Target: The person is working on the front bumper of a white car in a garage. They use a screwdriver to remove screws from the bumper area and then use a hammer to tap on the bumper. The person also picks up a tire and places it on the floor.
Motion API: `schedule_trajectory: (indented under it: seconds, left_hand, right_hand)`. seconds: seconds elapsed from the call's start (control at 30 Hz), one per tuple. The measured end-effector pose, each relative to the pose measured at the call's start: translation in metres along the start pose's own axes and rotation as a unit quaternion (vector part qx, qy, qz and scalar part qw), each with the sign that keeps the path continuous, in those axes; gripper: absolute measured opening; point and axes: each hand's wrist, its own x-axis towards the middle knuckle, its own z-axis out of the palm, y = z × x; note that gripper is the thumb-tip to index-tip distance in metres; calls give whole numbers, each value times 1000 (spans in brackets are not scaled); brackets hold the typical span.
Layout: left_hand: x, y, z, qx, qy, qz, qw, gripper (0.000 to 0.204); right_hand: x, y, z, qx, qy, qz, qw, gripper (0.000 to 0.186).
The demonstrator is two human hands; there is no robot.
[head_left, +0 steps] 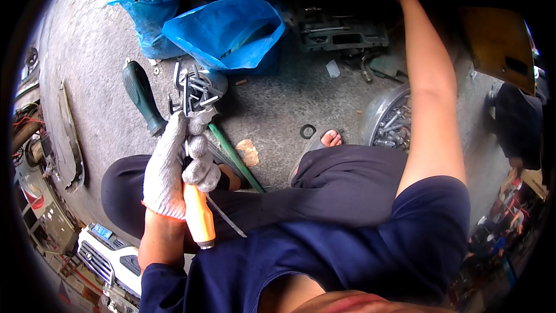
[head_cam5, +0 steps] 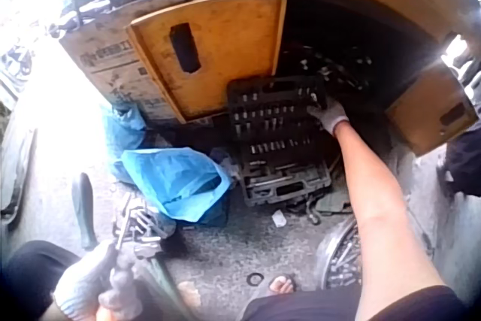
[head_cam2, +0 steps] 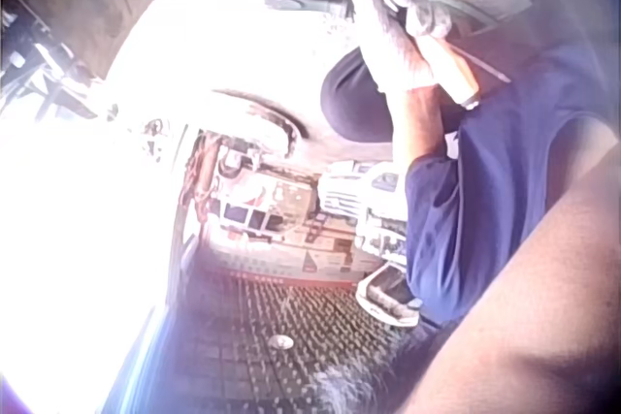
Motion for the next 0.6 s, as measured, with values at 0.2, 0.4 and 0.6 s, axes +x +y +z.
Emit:
schedule_trajectory:
  seconds: [0.2,0.4,0.6]
  left_hand:
    - [3,2,2,5,-2,-7,1000,33]
    - [7,1,3,3,2,-5,1000,31]
    - [3,3,5,1,14,-2,1000,32]
  right_hand:
    - [13,19,16,-69,83,-63,992,90]
    - [0,-6,-2,-59,70,-57,994,87]
    - [-32,-27,-20,-136,115,-86,980,71]
